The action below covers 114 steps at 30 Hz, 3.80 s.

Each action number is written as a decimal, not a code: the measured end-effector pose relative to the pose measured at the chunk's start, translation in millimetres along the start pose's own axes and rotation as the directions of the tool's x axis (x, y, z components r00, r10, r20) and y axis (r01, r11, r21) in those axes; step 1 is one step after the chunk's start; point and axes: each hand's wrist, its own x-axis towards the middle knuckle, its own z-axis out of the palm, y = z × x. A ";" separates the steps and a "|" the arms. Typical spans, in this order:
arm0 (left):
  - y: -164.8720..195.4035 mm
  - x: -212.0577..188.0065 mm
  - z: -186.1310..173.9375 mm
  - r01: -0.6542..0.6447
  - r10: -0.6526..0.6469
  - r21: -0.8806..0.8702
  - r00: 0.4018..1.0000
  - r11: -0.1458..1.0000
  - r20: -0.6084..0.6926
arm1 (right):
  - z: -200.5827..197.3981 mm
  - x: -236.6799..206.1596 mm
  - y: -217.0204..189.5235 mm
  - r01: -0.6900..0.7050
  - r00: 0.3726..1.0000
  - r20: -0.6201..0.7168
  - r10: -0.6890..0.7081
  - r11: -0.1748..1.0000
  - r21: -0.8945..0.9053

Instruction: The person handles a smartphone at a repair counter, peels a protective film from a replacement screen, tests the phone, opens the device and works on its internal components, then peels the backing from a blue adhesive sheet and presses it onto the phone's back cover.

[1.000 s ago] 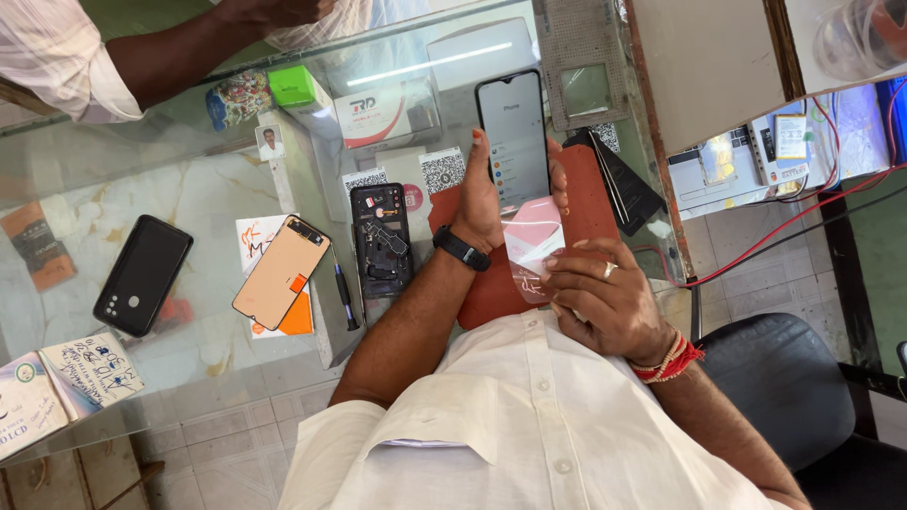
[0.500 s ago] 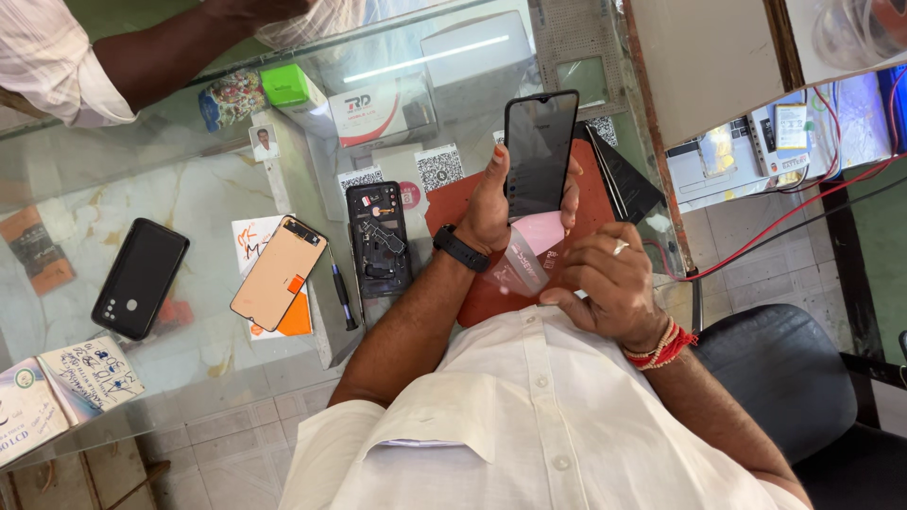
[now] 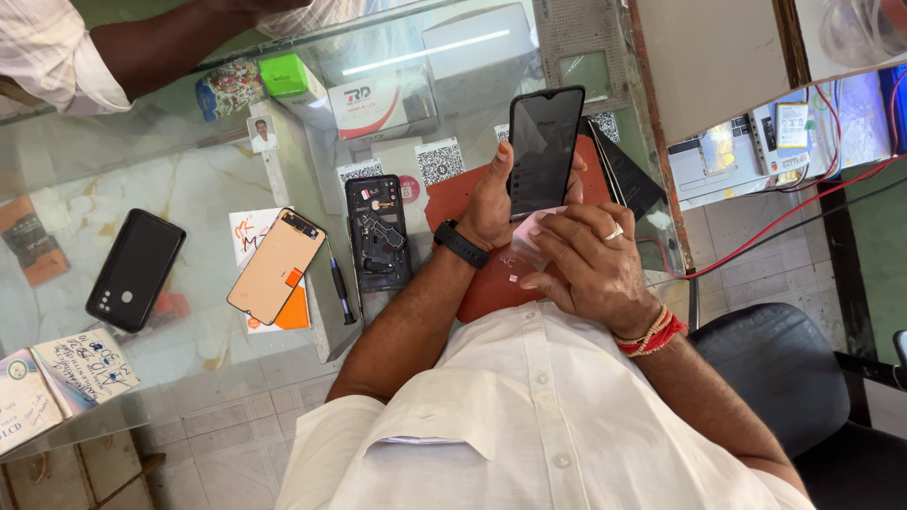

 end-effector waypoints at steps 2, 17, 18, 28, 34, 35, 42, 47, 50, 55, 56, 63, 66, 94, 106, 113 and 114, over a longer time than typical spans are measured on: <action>0.6 0.4 0.2 -0.009 0.009 -0.008 1.000 1.000 0.001 | 1.5 0.4 -0.1 -0.001 1.000 -0.004 0.001 1.000 -0.005; -2.2 2.5 -0.5 0.009 -0.008 -0.043 1.000 0.999 0.008 | 11.4 2.8 1.0 0.063 0.998 -0.006 -0.064 0.995 -0.072; -2.5 3.0 -0.8 0.012 -0.011 -0.056 1.000 0.998 0.012 | 11.6 3.0 0.8 0.067 0.998 -0.004 -0.067 0.996 -0.066; -5.5 2.5 -0.1 0.006 -0.006 -0.001 1.000 1.000 -0.021 | 17.8 1.6 2.5 0.074 0.996 -0.034 -0.077 0.995 -0.065; -6.8 1.2 -0.7 0.010 -0.008 0.048 0.999 0.999 -0.032 | 21.1 -0.8 3.3 0.055 0.998 -0.024 -0.056 0.997 -0.044; -7.7 2.2 -0.9 0.007 -0.005 0.060 0.999 0.998 -0.032 | 21.7 -0.9 3.8 0.054 0.998 -0.026 -0.055 0.998 -0.041; -6.3 1.7 -2.3 0.023 -0.023 -0.013 1.000 1.000 -0.021 | 18.8 -2.1 5.1 0.077 0.996 -0.033 -0.079 0.995 -0.056; -4.8 1.4 0.4 0.031 -0.032 -0.022 0.999 0.999 -0.044 | 17.6 -4.1 5.4 0.093 0.990 -0.102 -0.099 0.994 -0.065; -4.0 1.8 1.7 0.013 -0.014 -0.019 0.999 1.000 -0.034 | 17.8 -6.0 6.5 0.100 0.980 -0.165 -0.109 0.993 -0.063; -2.0 2.3 3.8 -0.005 0.005 -0.009 1.000 1.000 -0.020 | 14.4 -8.3 12.0 0.076 0.962 -0.258 -0.093 0.994 -0.075; -1.3 2.3 4.4 -0.006 0.006 -0.012 1.000 1.000 -0.017 | 13.2 -8.0 13.3 0.067 0.956 -0.279 -0.088 0.994 -0.086; 5.1 0.5 10.7 0.036 -0.031 -0.206 0.999 0.978 0.024 | -3.2 -1.2 16.3 -0.037 0.953 -0.302 0.004 0.994 -0.104; 5.7 -0.8 12.0 -0.022 0.024 -0.174 1.000 0.984 0.009 | -5.3 5.7 20.3 -0.089 0.966 -0.252 0.050 0.985 -0.147; -0.9 -4.3 6.9 -0.074 0.074 0.006 0.979 0.997 -0.189 | 19.2 7.4 33.9 -0.180 0.983 -0.097 0.158 0.941 -0.286; -1.9 -5.6 5.3 -0.099 0.099 0.009 0.983 0.995 -0.156 | 17.2 4.5 27.8 -0.172 0.983 -0.100 0.152 0.955 -0.241; -3.4 -2.6 4.2 -0.023 -0.017 -0.181 0.976 0.983 -0.219 | 25.9 11.4 19.4 -0.117 0.992 -0.066 0.104 0.966 -0.230; -3.1 -2.7 4.0 -0.027 -0.012 -0.175 0.976 0.984 -0.218 | 26.3 11.8 19.4 -0.117 0.993 -0.052 0.108 0.964 -0.241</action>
